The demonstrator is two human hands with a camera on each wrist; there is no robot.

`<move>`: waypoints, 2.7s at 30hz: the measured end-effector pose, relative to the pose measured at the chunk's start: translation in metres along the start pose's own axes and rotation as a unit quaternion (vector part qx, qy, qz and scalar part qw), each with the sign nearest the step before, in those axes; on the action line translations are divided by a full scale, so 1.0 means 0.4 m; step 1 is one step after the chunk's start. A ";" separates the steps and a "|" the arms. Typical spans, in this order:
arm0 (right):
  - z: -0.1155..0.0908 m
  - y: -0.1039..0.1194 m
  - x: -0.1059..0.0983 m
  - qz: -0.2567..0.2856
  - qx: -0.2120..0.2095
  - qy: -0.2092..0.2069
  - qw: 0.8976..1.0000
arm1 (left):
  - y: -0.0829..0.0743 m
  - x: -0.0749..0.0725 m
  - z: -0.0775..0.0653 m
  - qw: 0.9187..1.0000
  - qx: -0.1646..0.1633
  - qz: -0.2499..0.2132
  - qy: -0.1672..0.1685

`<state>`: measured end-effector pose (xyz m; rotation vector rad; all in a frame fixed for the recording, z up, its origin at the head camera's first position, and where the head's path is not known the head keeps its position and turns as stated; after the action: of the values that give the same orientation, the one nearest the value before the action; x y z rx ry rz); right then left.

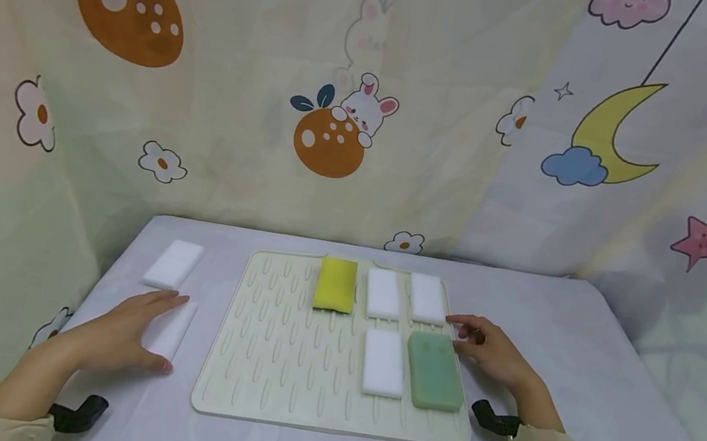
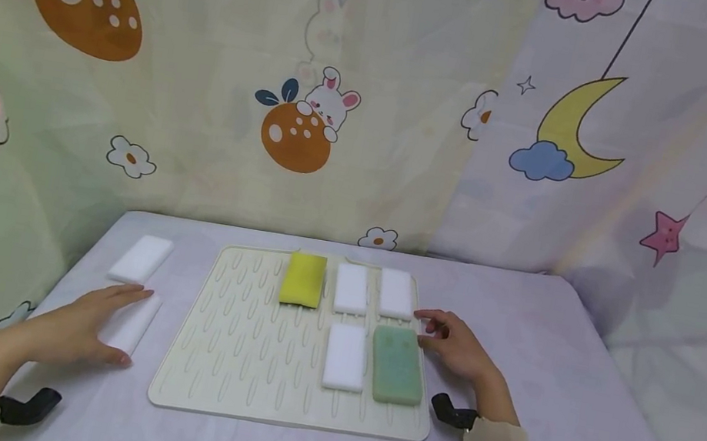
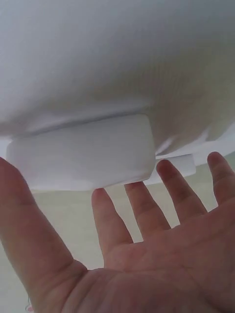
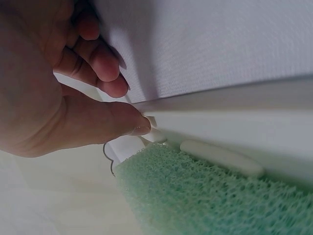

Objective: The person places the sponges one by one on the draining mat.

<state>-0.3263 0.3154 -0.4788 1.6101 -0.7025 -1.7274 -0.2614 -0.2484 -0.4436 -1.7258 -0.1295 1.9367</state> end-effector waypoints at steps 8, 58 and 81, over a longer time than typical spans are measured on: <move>-0.003 0.003 -0.003 -0.003 -0.001 0.000 1.000 | -0.002 -0.010 0.019 1.000 -0.013 -0.004 -0.006; -0.009 0.002 0.005 0.012 0.002 0.005 1.000 | -0.197 0.077 0.263 0.999 -0.015 -0.012 0.027; -0.007 0.000 0.002 0.014 -0.005 0.005 1.000 | -0.246 0.132 0.348 0.999 0.015 0.020 0.038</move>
<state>-0.3234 0.3149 -0.4796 1.5945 -0.7063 -1.6988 -0.3627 -0.1028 -0.4257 -1.7932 -0.0373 1.8887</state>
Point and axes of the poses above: each hand's wrist, its own z-axis towards the middle knuckle, its own x-axis out of the palm, y = z × x, the point moved 8 cm from there along z, towards the middle knuckle, and after that the axes turned 13 degrees about -y, right-handed, at the moved point
